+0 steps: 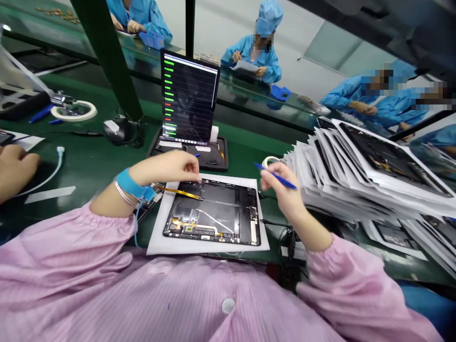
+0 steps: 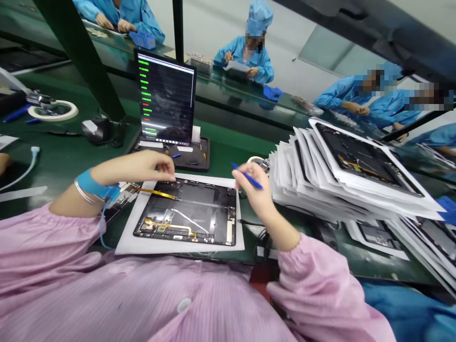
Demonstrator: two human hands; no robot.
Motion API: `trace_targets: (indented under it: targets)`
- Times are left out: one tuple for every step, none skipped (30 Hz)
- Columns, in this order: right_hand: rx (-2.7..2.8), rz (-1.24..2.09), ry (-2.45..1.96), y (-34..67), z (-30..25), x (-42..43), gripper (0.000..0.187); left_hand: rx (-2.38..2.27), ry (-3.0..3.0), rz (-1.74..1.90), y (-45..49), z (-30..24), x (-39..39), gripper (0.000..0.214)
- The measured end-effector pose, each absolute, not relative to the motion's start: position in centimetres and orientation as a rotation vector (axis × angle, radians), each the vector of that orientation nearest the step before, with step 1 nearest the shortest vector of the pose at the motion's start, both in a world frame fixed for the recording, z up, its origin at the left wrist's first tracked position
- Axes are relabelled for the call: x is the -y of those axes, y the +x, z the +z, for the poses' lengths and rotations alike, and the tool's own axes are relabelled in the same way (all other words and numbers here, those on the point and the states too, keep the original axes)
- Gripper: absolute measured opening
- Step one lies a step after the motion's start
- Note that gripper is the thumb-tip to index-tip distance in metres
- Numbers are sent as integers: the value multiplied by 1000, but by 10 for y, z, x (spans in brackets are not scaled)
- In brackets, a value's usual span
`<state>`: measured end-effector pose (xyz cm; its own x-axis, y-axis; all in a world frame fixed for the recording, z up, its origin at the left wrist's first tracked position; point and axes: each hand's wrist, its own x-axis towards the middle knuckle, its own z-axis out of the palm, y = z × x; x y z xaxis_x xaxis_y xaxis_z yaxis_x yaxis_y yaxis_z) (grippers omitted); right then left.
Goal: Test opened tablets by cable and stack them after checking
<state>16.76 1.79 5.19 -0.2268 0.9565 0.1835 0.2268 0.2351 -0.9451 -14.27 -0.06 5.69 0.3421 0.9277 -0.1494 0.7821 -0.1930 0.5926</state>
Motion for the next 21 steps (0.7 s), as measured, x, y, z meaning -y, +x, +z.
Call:
trace_targets:
  targets:
    - [1575,1060,-1130,174,44,-6,22,-1439,2035,225,-135,56,4,28]
    - [1526,1067,-1151,179,34,3,27,-1406,2038,148,-129,54,8,25]
    - [1488,1094,-1167,184,24,9,31,-1385,2043,92,-124,51,10,23]
    - [1463,1134,-1176,188,15,13,33,-1373,2051,53,-120,49,13,21]
    - [1455,1171,-1183,190,6,14,33,-1369,2063,29,-117,47,14,20]
    - [1461,1187,-1202,192,0,14,31,-1368,2077,10,-116,45,16,19]
    - [1475,1179,-1236,192,-5,14,28,-1373,2088,-7,-115,43,16,19]
    - [1490,1151,-1274,192,-9,13,23,-1377,2091,-24,-114,42,16,18]
    - [1504,1115,-1307,192,-11,13,19,-1377,2085,-42,-115,42,16,18]
    - [1523,1089,-1330,190,-11,14,16,-1369,2065,-64,-115,41,15,17]
    - [1543,1069,-1342,189,-12,15,14,-1356,2034,-87,-116,41,14,17]
    - [1563,1045,-1353,188,-12,16,11,-1342,1996,-105,-117,41,13,16]
    - [1584,1012,-1370,187,-11,18,9,-1326,1958,-116,-118,40,12,16]
    - [1602,964,-1396,187,-12,20,9,-1312,1923,-121,-119,40,11,15]
    - [1621,913,-1427,187,-12,21,9,-1300,1893,-119,-120,40,11,15]
    - [1639,867,-1456,187,-13,22,12,-1289,1864,-113,-121,39,10,13]
    - [1657,840,-1473,188,-14,22,14,-1275,1833,-106,-122,39,9,12]
    - [1677,832,-1478,189,-15,22,15,-1260,1798,-102,-123,38,8,12]
    - [1696,835,-1473,190,-16,21,15,-1246,1763,-102,-124,37,7,12]
    - [1714,839,-1467,190,-17,20,15,-1236,1731,-105,-124,36,6,15]
    - [1731,842,-1460,191,-18,19,15,-1226,1709,-106,-125,35,5,18]
